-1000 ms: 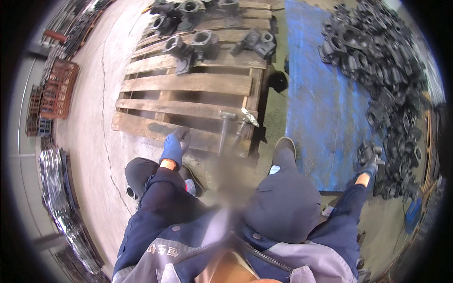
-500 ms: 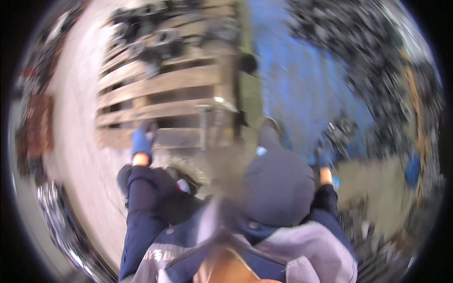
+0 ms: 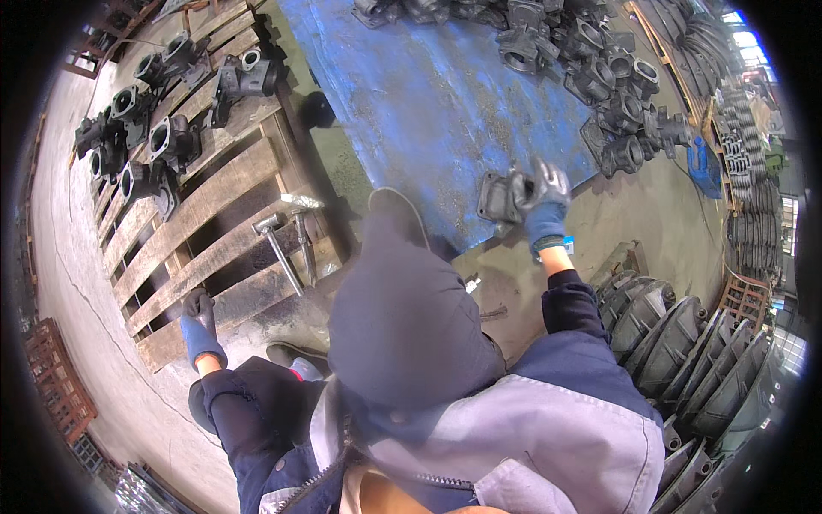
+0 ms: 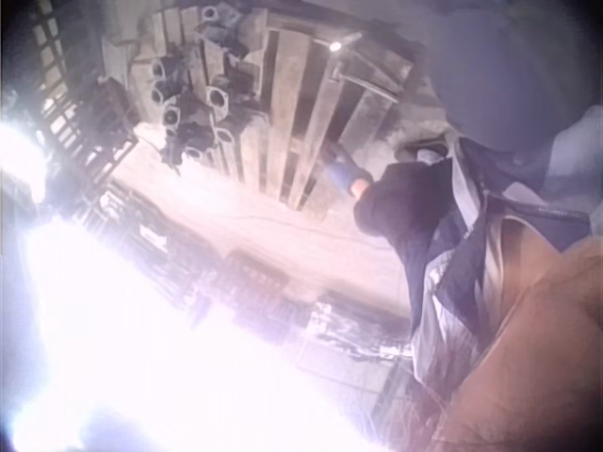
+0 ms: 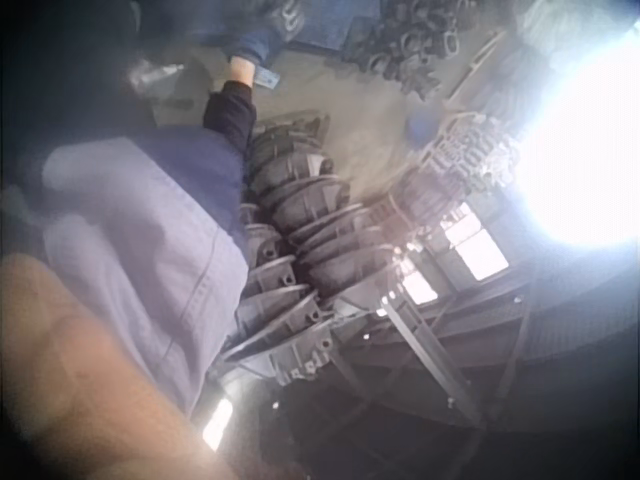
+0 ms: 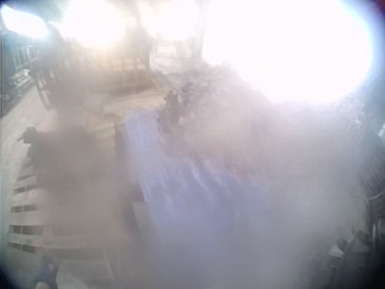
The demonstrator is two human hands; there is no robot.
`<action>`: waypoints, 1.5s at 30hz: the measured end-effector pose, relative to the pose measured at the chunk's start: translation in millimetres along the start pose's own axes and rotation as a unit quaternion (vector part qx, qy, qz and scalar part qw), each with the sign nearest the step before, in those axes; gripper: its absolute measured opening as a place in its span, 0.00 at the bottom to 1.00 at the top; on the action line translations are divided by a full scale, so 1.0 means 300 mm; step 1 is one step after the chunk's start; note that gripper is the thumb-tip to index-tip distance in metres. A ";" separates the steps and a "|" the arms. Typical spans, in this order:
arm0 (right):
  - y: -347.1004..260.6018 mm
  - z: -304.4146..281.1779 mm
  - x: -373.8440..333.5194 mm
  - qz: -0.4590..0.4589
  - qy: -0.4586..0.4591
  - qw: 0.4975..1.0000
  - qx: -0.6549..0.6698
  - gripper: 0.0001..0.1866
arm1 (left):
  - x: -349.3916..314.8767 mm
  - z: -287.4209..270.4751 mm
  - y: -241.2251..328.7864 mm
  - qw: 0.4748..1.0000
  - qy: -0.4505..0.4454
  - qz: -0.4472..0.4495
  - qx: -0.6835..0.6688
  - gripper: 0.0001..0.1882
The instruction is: The person squats on the floor and repeatedly picks up dark metal castings, strikes them with a hammer to remove burrs, and places them on a wooden pallet. The person handles the parts one at a time, rotating them to strike different edges.
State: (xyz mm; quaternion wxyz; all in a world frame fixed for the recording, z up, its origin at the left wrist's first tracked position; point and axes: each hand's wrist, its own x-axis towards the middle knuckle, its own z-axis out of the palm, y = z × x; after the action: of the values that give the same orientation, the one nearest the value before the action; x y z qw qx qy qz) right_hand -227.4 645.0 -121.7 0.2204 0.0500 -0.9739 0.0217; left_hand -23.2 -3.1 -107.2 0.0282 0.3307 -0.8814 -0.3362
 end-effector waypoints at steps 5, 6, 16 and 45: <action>0.018 0.109 -0.071 0.160 -0.100 0.982 0.021 0.28 | 0.008 -0.005 -0.016 0.999 0.000 -0.040 0.007 0.11; 0.026 0.099 -0.075 0.159 -0.073 0.980 0.098 0.28 | 0.007 -0.008 -0.019 0.999 0.006 -0.049 0.012 0.12; 0.025 -0.076 -0.109 0.473 -0.302 0.598 0.572 0.22 | -0.090 -0.106 0.022 0.989 0.079 0.117 0.039 0.12; -1.665 -0.069 0.287 -0.463 -0.498 0.717 0.154 0.27 | -0.021 -0.372 -0.094 0.922 0.298 -0.045 -0.242 0.15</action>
State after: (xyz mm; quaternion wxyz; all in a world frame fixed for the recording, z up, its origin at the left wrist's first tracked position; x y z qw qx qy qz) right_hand -242.3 142.2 -55.9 -0.3251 0.5311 -0.7815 0.0386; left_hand 28.0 -79.2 -37.2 0.3538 0.4378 -0.7085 -0.4257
